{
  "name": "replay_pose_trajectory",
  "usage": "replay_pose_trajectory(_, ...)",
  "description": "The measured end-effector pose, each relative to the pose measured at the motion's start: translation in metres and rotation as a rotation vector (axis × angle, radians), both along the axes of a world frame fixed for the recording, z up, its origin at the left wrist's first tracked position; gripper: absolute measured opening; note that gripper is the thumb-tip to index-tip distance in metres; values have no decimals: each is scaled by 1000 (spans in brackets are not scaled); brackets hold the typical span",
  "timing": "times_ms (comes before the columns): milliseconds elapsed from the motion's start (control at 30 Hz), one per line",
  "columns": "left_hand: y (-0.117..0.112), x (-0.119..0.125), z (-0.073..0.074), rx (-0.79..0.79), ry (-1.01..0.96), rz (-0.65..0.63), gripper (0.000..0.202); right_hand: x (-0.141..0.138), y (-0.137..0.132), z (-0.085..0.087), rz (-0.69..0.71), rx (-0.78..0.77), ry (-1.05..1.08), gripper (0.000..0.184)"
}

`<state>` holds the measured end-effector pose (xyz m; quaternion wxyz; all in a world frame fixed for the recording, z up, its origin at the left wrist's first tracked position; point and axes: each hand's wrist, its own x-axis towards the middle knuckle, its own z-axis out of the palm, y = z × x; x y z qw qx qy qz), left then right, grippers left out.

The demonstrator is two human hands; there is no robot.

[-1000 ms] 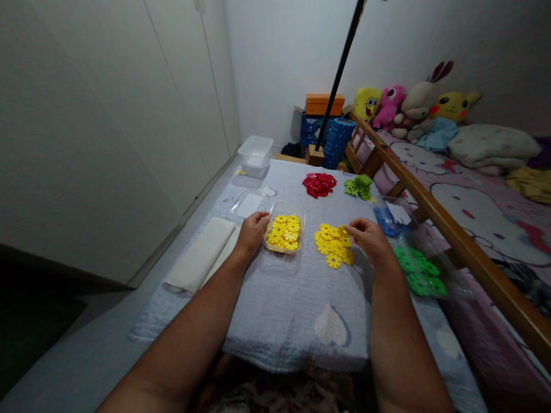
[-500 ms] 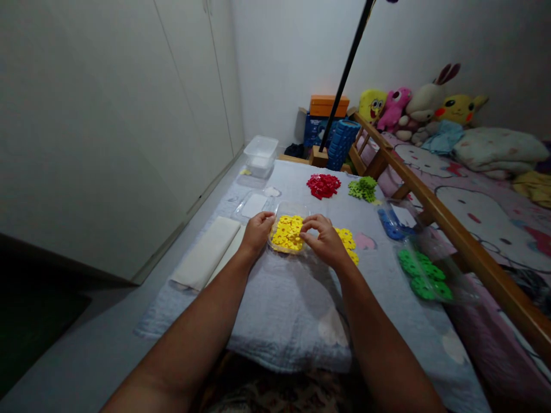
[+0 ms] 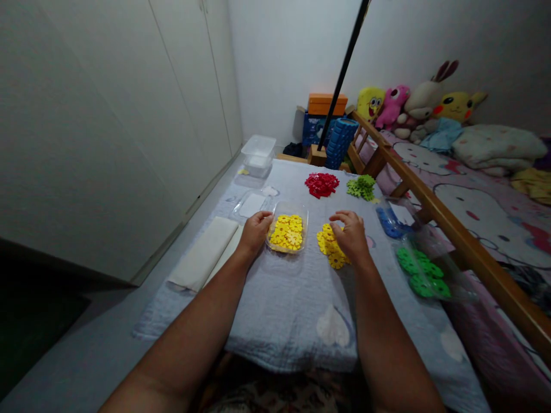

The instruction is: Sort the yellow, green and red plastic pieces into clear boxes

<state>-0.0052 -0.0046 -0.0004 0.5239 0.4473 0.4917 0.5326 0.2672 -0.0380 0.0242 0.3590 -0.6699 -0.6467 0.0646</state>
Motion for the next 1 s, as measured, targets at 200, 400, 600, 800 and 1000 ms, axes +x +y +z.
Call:
replay_pose_trajectory(200, 1, -1, -3, 6, -1, 8, 37, 33, -1, -26, -231, -192, -146, 24)
replay_pose_trajectory(400, 2, -1, -6, 23, 26, 12, 35, 31, 0, -36, -219, -227, -183, 22)
replay_pose_trajectory(600, 3, -2, -7, 18, 28, 11, 38, 33, 0, -28, -235, -160, -24, 9)
replay_pose_trajectory(800, 0, -1, -4, 1, 15, 12, 37, 28, -5, -5, -47, -174, 268, 14)
replay_pose_trajectory(1000, -1, 0, -1, -6, 21, 14, 40, -16, -15, 14, 153, -109, 533, 24)
